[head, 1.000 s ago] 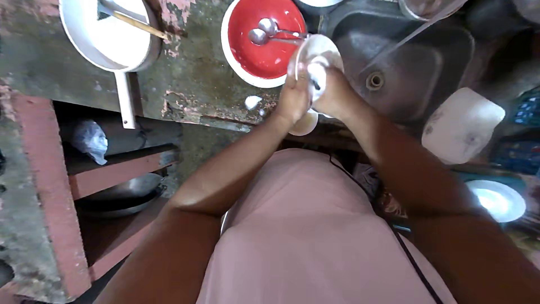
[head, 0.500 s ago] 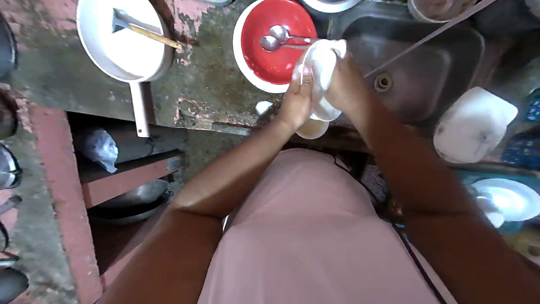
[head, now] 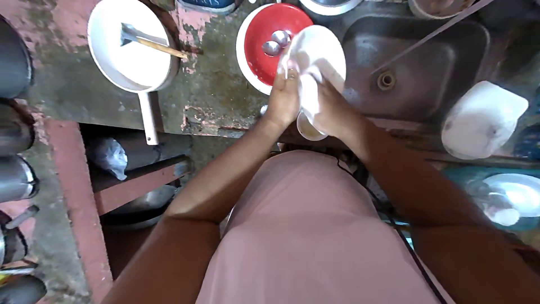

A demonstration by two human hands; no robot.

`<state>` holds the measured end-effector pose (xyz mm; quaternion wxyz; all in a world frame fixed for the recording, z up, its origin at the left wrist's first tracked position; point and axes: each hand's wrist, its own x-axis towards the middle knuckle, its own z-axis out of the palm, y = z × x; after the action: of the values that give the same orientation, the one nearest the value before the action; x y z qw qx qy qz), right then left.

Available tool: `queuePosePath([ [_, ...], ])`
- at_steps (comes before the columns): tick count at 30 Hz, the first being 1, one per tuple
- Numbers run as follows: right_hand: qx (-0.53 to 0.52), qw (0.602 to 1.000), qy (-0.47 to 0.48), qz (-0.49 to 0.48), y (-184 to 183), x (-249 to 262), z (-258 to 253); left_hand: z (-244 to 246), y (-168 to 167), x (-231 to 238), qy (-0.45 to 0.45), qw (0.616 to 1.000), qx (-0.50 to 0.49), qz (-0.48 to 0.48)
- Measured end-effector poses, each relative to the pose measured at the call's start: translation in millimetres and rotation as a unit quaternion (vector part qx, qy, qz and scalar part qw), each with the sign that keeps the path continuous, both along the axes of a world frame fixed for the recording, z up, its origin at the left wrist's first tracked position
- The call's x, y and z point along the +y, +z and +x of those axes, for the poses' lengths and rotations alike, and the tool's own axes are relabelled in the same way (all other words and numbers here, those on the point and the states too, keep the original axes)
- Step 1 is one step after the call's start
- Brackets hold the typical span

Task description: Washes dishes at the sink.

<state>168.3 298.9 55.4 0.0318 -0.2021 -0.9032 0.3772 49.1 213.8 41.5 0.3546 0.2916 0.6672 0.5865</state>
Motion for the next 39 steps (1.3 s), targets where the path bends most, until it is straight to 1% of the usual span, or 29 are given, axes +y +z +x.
queuePosePath([
  [1,-0.025,1.0,0.006,0.006,-1.1,0.2,8.9,-5.4,3.1,-2.9,0.009,1.0,-0.01,0.014],
  [3,-0.109,0.992,-0.026,0.062,-3.2,9.4,22.6,-9.3,10.8,-8.9,0.023,0.998,-0.055,0.034],
  [4,-0.13,0.986,-0.064,0.077,-4.3,17.5,26.0,-8.0,15.9,-11.7,0.024,0.995,-0.088,0.038],
  [5,-0.126,0.983,-0.12,0.06,-5.3,26.7,27.4,-5.5,21.5,-13.6,0.023,0.992,-0.121,0.035],
  [7,-0.035,0.963,-0.261,-0.055,-7.5,40.2,29.7,-6.3,28.4,-16.1,0.006,0.983,-0.183,0.021],
  [8,0.039,0.936,-0.316,-0.152,-6.4,43.3,31.5,-10.5,30.0,-17.7,-0.014,0.977,-0.212,0.013],
  [9,0.129,0.894,-0.341,-0.261,-7.2,46.4,33.2,-15.7,30.6,-18.1,-0.033,0.97,-0.24,0.002],
  [11,0.237,0.809,-0.31,-0.439,-8.7,49.7,41.0,-23.6,29.3,-15.0,-0.056,0.963,-0.262,-0.032],
  [12,0.256,0.774,-0.292,-0.501,-5.5,45.9,44.6,-24.6,27.6,-12.0,-0.056,0.968,-0.237,-0.055],
  [14,0.269,0.721,-0.277,-0.575,-1.4,38.1,48.0,-21.7,15.1,-4.3,-0.03,0.989,-0.118,-0.09],
  [15,0.267,0.715,-0.283,-0.581,-1.9,36.3,48.5,-18.6,6.6,-1.1,-0.019,0.995,-0.029,-0.098],
  [16,0.26,0.722,-0.298,-0.567,-2.2,35.8,48.3,-15.0,0.2,0.2,-0.025,0.992,0.07,-0.101],
  [17,0.246,0.734,-0.321,-0.545,0.0,36.1,47.6,-10.2,-4.1,0.1,-0.048,0.98,0.169,-0.098],
  [19,0.214,0.752,-0.367,-0.505,7.8,39.0,48.5,4.2,-7.4,-4.4,-0.14,0.927,0.332,-0.102],
  [21,0.209,0.733,-0.409,-0.502,15.2,47.0,52.9,19.2,-9.2,-8.7,-0.245,0.865,0.427,-0.1],
  [23,0.228,0.699,-0.45,-0.507,23.4,49.3,54.5,25.7,-11.9,-6.8,-0.307,0.821,0.48,-0.036],
  [24,0.241,0.698,-0.463,-0.489,28.4,43.2,51.8,26.4,-12.6,-3.9,-0.309,0.815,0.489,0.015],
  [25,0.254,0.714,-0.46,-0.462,34.7,31.7,47.3,27.7,-10.8,-1.0,-0.298,0.82,0.484,0.064],
  [26,0.266,0.745,-0.449,-0.415,39.7,17.2,41.7,31.4,-7.0,1.6,-0.269,0.843,0.451,0.117],
  [27,0.272,0.791,-0.424,-0.347,41.0,4.8,37.2,38.0,-0.4,3.0,-0.23,0.876,0.396,0.15],
  [28,0.279,0.83,-0.395,-0.28,39.7,-0.9,33.3,46.8,8.7,2.8,-0.186,0.912,0.329,0.158],
  [29,0.297,0.851,-0.36,-0.24,35.1,2.7,32.3,55.6,16.5,2.5,-0.144,0.942,0.262,0.154],
  [31,0.341,0.854,-0.331,-0.214,21.4,30.3,30.6,66.6,28.2,1.7,-0.106,0.974,0.154,0.126],
  [33,0.319,0.851,-0.365,-0.201,18.6,45.5,27.3,69.3,36.8,1.3,-0.106,0.988,0.068,0.093],
  [34,0.291,0.874,-0.354,-0.159,21.9,39.9,27.2,69.0,39.5,2.6,-0.096,0.992,0.021,0.082],
  [36,0.267,0.931,-0.248,-0.029,28.8,21.0,27.5,67.0,41.7,5.4,-0.058,0.994,-0.064,0.066],
  [37,0.265,0.942,-0.207,0.005,28.5,16.5,26.7,66.0,43.2,5.1,-0.042,0.993,-0.095,0.06],
  [38,0.258,0.947,-0.191,0.002,27.6,17.2,27.4,64.5,45.5,3.5,-0.032,0.992,-0.106,0.052],
  [39,0.248,0.947,-0.203,-0.034,26.2,22.8,29.1,63.2,48.2,1.3,-0.035,0.993,-0.106,0.046],
])
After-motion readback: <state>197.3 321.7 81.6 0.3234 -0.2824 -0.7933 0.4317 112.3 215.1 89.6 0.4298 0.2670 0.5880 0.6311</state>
